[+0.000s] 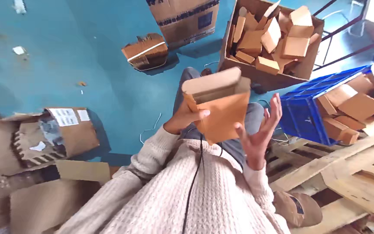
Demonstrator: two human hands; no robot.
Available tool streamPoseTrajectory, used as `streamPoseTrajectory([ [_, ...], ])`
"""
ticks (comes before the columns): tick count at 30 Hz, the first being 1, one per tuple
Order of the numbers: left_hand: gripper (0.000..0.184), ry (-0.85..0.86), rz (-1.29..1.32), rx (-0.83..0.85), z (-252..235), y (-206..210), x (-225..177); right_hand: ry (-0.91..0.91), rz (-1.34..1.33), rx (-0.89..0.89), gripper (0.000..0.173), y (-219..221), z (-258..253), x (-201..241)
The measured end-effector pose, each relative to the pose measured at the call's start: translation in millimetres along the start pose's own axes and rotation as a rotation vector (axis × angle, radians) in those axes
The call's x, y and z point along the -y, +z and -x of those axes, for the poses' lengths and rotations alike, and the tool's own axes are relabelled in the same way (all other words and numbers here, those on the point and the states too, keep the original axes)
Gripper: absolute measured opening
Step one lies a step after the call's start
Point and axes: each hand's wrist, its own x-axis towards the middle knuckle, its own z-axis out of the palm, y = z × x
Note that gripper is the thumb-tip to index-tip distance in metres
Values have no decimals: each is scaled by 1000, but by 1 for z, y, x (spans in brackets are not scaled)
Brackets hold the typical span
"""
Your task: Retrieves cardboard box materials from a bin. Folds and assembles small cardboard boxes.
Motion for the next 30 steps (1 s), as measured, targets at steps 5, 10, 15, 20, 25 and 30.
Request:
streamPoseTrajectory([
  [5,85,57,-109,-147,-10,31,-2,42,-196,-29,110,21,-2,-3],
  [10,57,363,-358,-262,-14,44,10,52,-148,-227,81,27,19,-1],
  [15,43,484,-379,-214,-7,46,23,19,-195,-273,66,28,30,-2],
  [20,47,477,-436,-140,-5,43,20,-10,-208,-281,68,29,32,-3],
  [25,56,413,-630,17,-29,38,-14,-9,-200,-238,67,25,32,-6],
  [30,79,130,-668,205,-39,36,-25,87,-200,-243,68,26,35,-9],
])
